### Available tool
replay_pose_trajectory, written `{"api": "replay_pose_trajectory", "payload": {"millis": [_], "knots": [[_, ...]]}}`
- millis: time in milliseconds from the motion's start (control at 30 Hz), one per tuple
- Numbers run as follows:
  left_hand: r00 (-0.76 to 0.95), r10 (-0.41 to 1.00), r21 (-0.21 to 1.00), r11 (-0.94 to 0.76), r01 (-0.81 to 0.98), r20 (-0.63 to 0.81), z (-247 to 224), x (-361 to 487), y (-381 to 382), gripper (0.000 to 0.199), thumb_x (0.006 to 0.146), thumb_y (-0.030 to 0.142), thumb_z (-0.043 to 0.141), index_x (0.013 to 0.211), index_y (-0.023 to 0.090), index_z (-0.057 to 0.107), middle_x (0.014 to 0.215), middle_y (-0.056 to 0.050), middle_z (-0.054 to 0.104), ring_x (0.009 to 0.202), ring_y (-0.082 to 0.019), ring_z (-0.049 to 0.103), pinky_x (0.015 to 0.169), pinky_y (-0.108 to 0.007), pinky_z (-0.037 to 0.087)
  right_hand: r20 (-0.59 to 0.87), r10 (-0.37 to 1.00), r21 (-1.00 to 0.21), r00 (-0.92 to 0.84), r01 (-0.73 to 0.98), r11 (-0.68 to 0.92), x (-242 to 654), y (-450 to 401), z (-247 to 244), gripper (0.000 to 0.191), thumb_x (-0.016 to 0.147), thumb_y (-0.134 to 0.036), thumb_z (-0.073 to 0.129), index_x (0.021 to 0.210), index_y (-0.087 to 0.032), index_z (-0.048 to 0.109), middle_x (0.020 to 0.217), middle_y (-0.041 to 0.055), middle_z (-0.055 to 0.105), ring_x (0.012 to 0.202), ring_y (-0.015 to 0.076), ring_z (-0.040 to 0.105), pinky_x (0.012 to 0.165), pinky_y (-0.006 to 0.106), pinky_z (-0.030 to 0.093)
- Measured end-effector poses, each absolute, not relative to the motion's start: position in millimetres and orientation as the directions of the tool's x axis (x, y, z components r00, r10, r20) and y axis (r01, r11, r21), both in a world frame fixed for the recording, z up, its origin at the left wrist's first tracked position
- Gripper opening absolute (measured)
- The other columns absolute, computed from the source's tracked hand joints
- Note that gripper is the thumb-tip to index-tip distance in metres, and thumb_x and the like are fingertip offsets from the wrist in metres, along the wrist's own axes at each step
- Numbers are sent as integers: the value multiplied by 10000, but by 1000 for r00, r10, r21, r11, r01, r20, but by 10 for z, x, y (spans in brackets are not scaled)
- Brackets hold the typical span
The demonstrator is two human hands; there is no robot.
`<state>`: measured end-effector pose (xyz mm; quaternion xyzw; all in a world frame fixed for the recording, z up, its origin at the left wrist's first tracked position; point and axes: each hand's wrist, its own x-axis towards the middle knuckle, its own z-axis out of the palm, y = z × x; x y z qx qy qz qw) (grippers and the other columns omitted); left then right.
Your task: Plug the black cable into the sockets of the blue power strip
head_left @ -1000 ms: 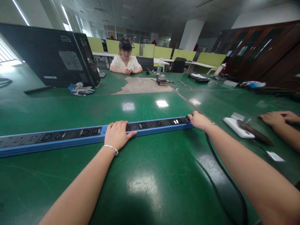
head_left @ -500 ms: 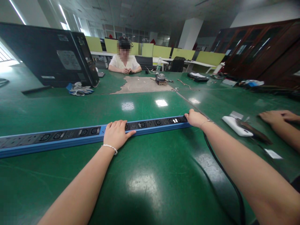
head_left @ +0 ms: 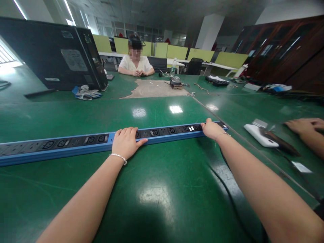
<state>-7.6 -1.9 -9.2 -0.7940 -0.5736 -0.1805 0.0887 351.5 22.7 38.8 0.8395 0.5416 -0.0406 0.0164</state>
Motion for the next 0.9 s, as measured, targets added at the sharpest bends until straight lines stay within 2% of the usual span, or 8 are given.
{"api": "replay_pose_trajectory", "payload": {"millis": [267, 467, 900], "knots": [[272, 875, 62, -322, 945, 401, -95, -76, -25, 640, 793, 647, 368, 1179, 157, 513, 1167, -138, 587, 1109, -287, 494, 958, -428, 311, -66, 915, -18, 399, 916, -401, 3539, 234, 365, 386, 903, -363, 240, 1114, -76, 387, 976, 242, 622, 935, 296, 616, 816, 399, 427], [273, 874, 77, -329, 941, 402, -82, -76, -38, 616, 797, 630, 383, 1180, 166, 514, 1162, -137, 590, 1107, -287, 496, 959, -435, 311, -85, 913, -33, 399, 915, -403, 3537, 213, 417, 384, 897, -364, 261, 1101, -72, 403, 1009, 258, 612, 980, 309, 601, 832, 405, 422], [276, 886, 71, -324, 943, 374, -55, -76, -37, 626, 795, 635, 384, 1183, 161, 508, 1158, -135, 591, 1103, -286, 498, 961, -436, 316, 8, 883, -50, 470, 882, -469, 3435, 143, 403, 426, 882, -418, 261, 1072, -101, 471, 965, 247, 624, 941, 337, 603, 806, 445, 421]]}}
